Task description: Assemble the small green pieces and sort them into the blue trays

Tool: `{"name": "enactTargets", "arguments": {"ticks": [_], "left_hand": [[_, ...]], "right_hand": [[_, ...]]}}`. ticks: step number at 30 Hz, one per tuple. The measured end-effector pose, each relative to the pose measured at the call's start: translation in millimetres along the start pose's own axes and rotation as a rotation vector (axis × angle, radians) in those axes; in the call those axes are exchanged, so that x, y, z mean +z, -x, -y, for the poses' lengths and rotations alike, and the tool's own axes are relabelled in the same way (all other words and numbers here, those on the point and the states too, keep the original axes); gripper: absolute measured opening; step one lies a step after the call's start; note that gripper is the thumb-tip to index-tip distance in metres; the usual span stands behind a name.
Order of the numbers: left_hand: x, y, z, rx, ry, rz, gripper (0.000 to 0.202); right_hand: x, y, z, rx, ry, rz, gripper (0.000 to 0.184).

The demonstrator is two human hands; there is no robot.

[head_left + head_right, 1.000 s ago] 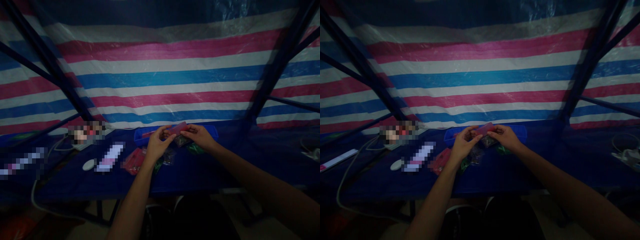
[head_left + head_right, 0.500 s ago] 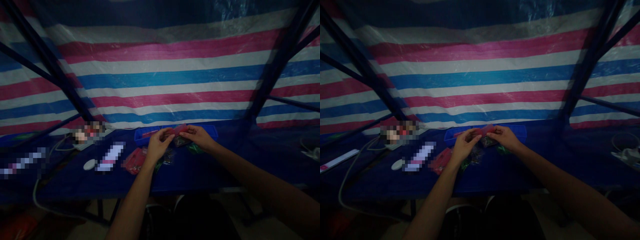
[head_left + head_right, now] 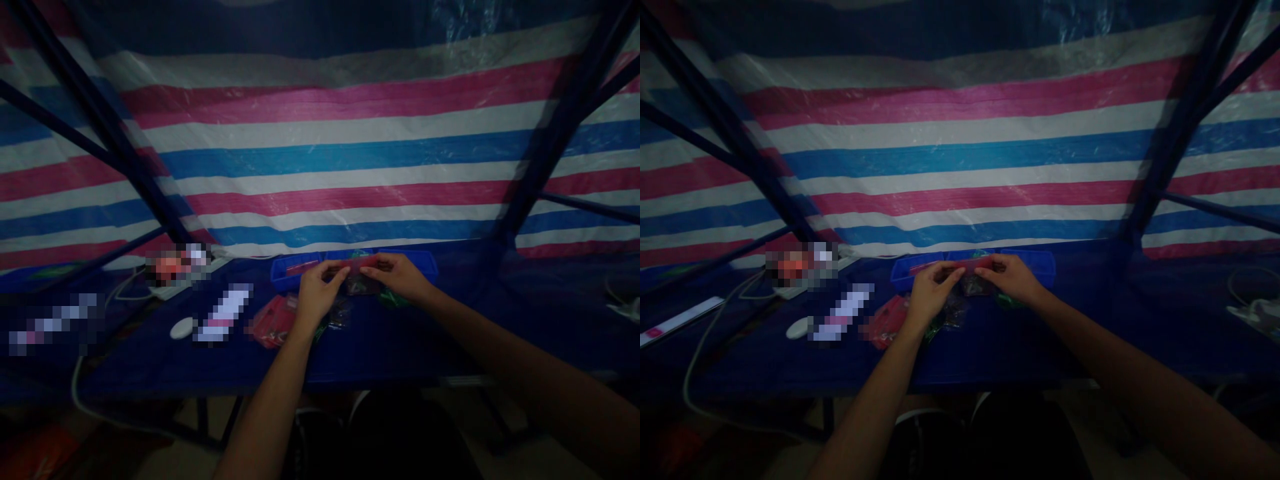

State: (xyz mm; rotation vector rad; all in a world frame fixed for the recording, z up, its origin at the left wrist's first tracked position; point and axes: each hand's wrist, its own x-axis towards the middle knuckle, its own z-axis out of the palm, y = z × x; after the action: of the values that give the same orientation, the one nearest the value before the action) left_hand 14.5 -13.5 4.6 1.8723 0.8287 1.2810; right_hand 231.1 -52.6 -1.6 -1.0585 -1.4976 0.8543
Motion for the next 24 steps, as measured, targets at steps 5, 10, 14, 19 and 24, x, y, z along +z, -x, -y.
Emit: {"name": "enactTargets", "arguments": {"ticks": [5,10,14,19,24], "left_hand": [[1.5,3,-4,0.025,-0.068,0.031,0.021],[1.9,5,-6,0.047,-0.061,0.049,0.022],[1.7,7,-2,0.039,-0.168,0.137,0.031],[3.2,9,-5,0.054,-0.137,0.205,0.040],[7.0,10,-7,0.024,-0.017,0.277,0.039]], "right_hand": [[0,-1,0,-0.006,0.070,0.012,0.032],[0,0,3,-0.019,0.051,0.013,0.031],[1,2,3,-0.006,0.056,0.031,0.031],[4,3,10,0.016,-0.059,-0.005,0.033],[4,2,16,0.024,-0.207,-0.110,0.033]]}}
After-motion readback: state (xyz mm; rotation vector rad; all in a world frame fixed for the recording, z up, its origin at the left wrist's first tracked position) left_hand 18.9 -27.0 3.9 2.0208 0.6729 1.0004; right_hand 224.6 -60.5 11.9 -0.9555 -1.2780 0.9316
